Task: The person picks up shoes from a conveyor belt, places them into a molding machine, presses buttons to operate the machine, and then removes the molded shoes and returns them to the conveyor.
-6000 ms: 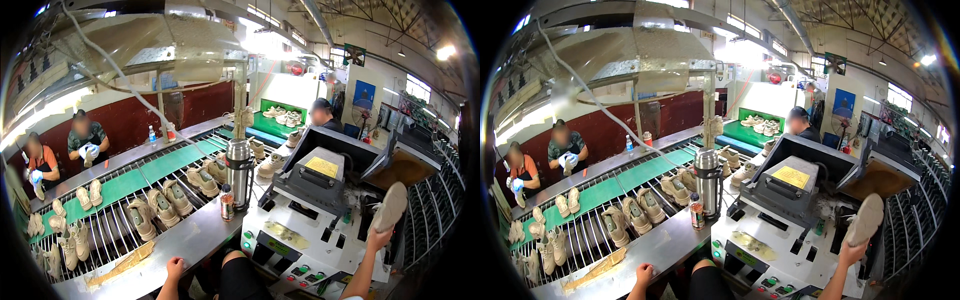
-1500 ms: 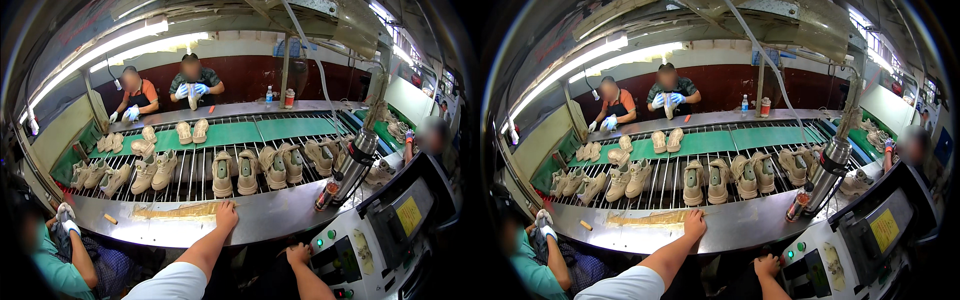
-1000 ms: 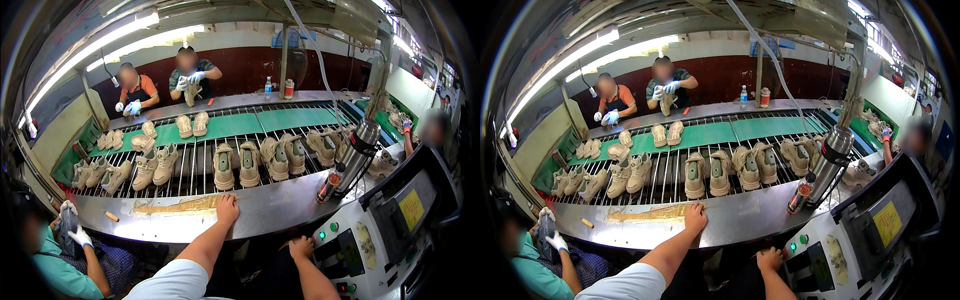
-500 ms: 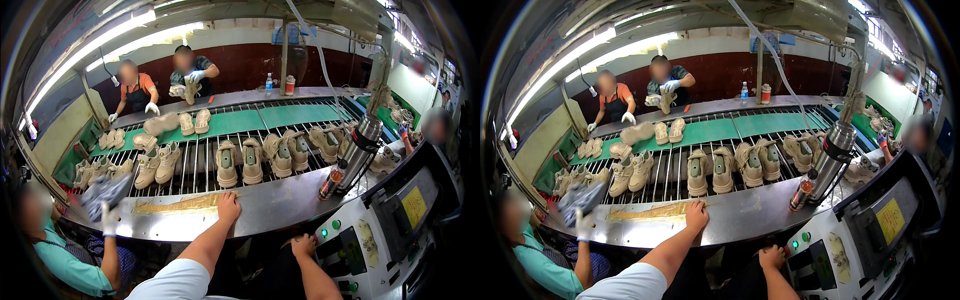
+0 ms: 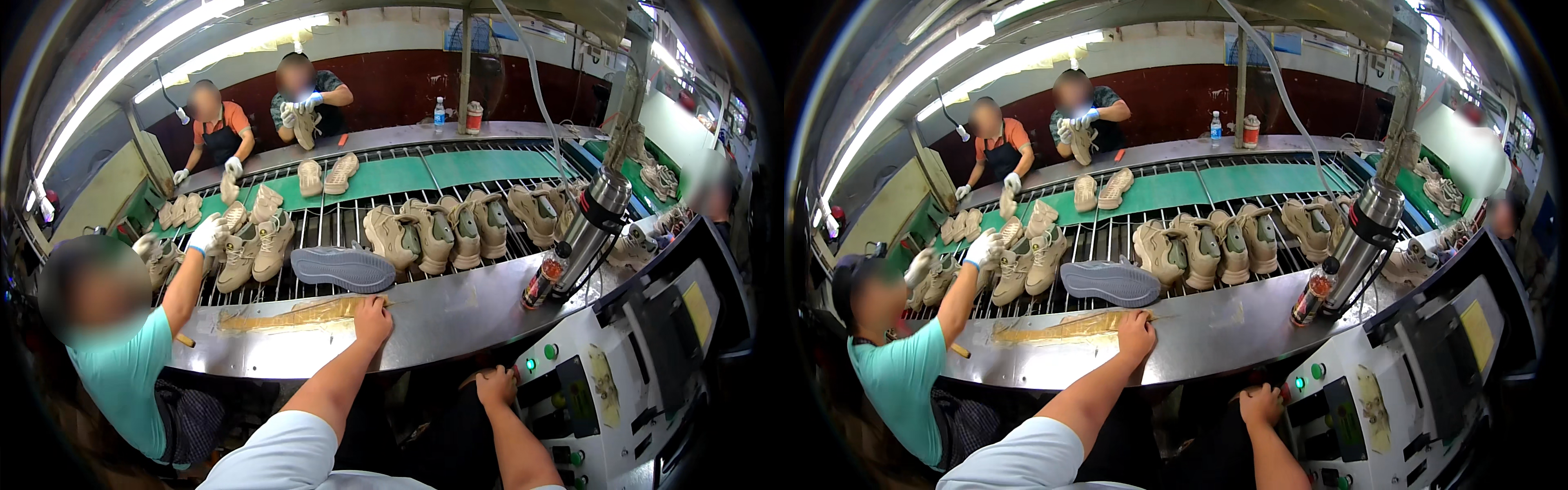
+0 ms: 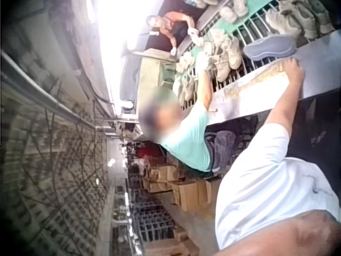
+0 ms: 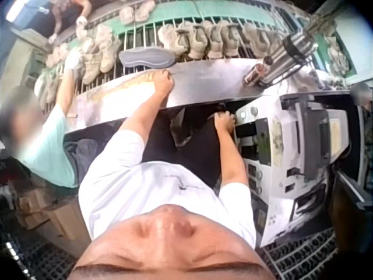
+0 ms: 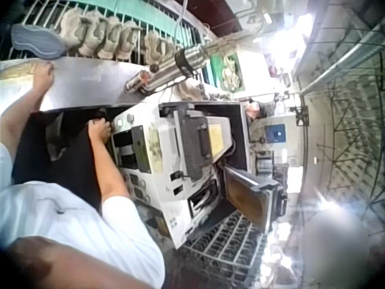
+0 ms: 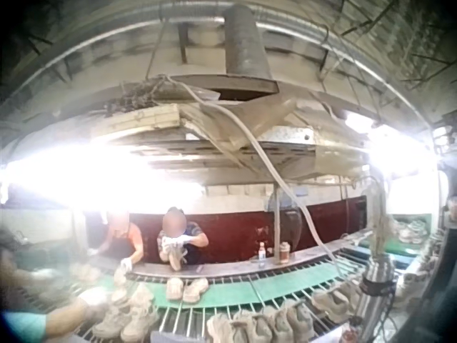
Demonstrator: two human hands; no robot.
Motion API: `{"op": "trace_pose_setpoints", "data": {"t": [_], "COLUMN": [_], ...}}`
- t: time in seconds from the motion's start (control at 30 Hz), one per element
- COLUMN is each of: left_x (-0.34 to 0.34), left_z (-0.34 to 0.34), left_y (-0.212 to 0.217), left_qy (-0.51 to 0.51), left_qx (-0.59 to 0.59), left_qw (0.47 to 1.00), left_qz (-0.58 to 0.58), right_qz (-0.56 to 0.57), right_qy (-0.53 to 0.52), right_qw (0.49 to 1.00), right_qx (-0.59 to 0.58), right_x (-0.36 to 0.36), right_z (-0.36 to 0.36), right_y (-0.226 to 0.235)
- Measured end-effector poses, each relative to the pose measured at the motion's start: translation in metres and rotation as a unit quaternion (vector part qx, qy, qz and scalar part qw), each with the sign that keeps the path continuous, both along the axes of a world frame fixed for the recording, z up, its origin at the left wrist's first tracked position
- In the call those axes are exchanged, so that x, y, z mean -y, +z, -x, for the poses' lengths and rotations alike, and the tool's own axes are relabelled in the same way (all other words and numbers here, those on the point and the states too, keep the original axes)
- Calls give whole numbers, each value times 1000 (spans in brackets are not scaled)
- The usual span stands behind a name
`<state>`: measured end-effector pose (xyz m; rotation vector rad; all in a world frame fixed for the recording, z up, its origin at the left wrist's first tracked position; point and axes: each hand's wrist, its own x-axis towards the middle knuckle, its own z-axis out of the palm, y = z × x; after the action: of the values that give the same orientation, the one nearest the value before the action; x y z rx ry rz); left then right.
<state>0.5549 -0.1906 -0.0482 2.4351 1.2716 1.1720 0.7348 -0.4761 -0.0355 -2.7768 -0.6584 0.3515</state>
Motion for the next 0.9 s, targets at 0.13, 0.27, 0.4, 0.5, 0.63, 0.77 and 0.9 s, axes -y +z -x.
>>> {"op": "trace_pose_setpoints", "data": {"t": [0.13,0.27,0.4,0.5,0.63,0.77,0.9], "left_x": [-4,-48,-113,-132,-141,-151,-149], "left_z": [3,6,19,17,4,13,27], "left_y": [0,-12,21,54,59,60,76], "left_qy": [-2,176,313,361,334,293,264], "left_qx": [34,216,309,328,449,470,416], "left_qw": [997,956,850,761,676,666,657], "left_qz": [71,88,290,428,480,500,570], "right_qz": [9,13,-2,12,3,9,7], "right_qy": [-4,-5,-9,-14,-16,-12,-12], "right_qw": [1000,1000,1000,1000,1000,1000,1000], "right_qx": [-6,-13,-1,-13,-6,-19,-26], "right_x": [-1,-5,-5,-7,-6,-7,-8], "right_z": [-2,-2,-3,-6,-9,-9,-12], "right_y": [2,7,1,6,2,8,6]}}
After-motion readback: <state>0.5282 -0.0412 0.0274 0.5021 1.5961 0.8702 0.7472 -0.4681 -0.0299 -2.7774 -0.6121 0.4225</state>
